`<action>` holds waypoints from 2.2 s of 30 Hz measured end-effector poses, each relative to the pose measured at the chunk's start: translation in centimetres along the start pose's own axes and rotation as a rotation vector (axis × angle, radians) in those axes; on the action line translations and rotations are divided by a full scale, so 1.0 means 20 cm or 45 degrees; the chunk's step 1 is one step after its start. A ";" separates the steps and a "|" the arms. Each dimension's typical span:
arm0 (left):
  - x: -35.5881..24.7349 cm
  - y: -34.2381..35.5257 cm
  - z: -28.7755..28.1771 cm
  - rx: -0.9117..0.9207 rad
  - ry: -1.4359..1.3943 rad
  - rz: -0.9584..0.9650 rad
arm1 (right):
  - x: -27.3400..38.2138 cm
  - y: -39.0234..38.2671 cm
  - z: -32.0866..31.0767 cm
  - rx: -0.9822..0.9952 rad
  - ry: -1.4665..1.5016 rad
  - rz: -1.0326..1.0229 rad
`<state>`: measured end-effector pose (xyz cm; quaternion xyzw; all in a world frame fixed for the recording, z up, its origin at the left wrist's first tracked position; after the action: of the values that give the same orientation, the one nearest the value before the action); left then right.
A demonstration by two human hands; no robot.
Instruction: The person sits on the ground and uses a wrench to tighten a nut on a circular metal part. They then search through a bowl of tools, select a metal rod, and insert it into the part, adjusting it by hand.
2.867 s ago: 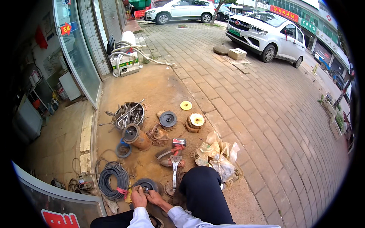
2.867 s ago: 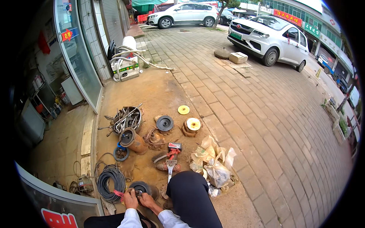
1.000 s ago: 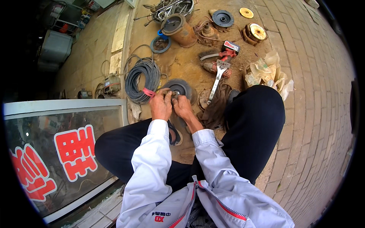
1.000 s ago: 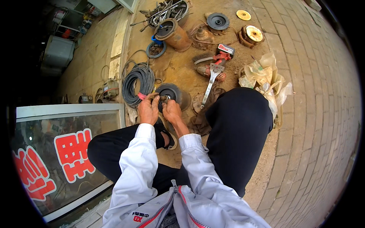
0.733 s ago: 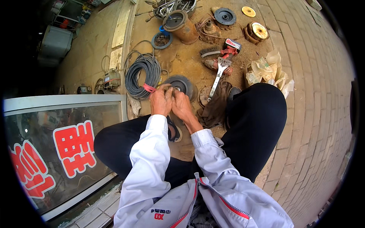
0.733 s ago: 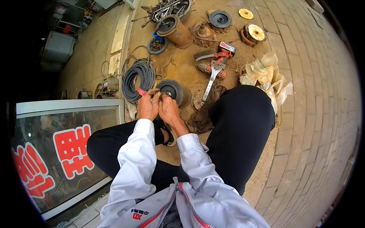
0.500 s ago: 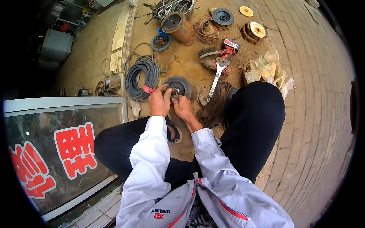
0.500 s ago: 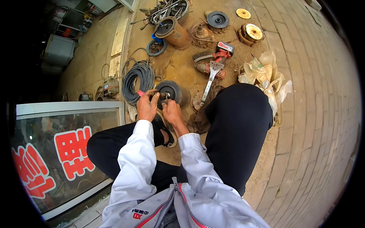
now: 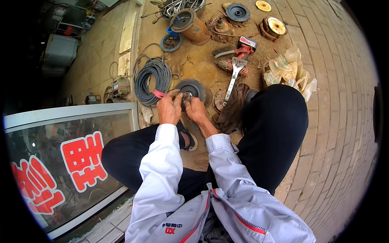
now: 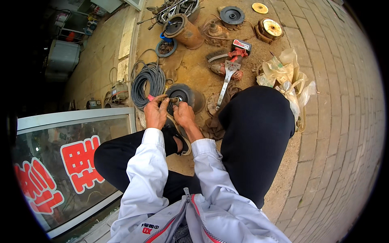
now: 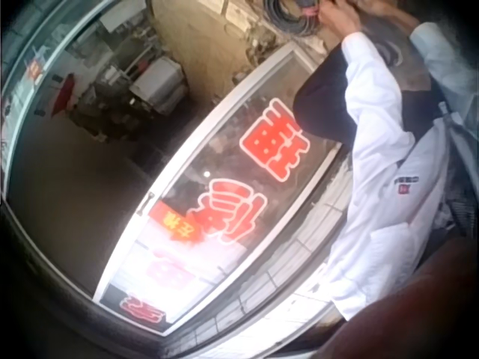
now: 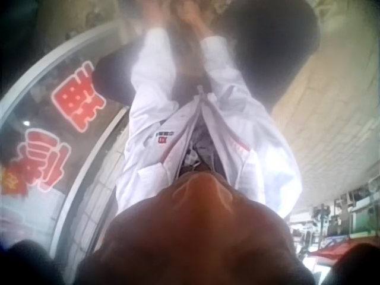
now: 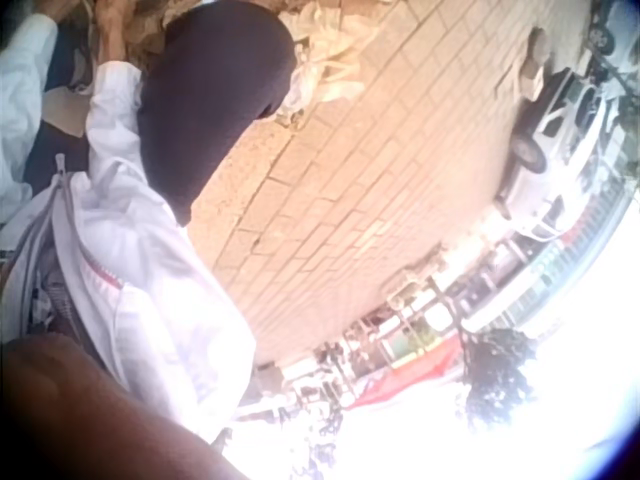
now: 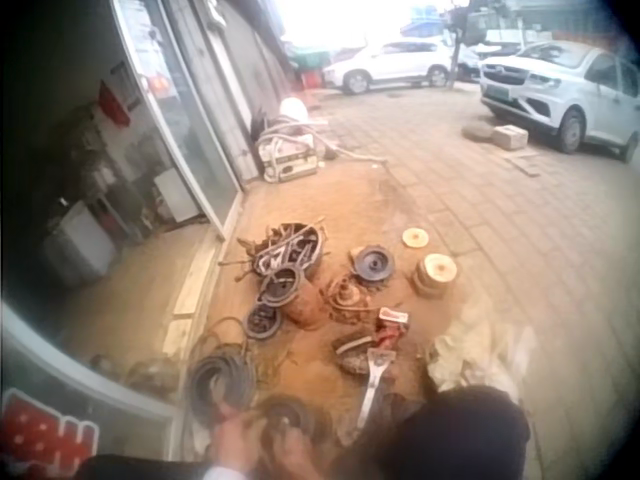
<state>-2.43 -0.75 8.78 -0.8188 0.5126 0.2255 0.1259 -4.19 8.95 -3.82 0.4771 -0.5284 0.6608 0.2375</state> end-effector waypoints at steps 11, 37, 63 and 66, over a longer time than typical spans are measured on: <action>0.01 0.01 0.00 0.058 0.075 0.047 | 0.23 -0.15 -0.02 -0.002 0.043 -0.273; -0.01 0.02 0.01 -0.004 0.084 0.001 | 0.14 -0.08 0.02 -0.064 0.059 -0.190; 0.03 0.02 0.02 -0.004 0.076 0.024 | 0.02 -0.02 0.00 0.029 0.013 0.055; 0.04 0.02 0.02 -0.004 0.005 -0.065 | 0.03 -0.02 0.00 0.027 0.033 0.080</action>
<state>-2.55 -1.23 8.00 -0.8324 0.4914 0.2214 0.1292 -4.16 8.99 -3.15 0.4543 -0.5329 0.6797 0.2185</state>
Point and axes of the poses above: each hand's wrist, its own y-axis towards the middle knuckle, its own z-axis out of the palm, x = y × z, the point moved 5 cm from there along y, towards the middle knuckle, and after that the axes turned 13 degrees about y, right-handed, at the moved point
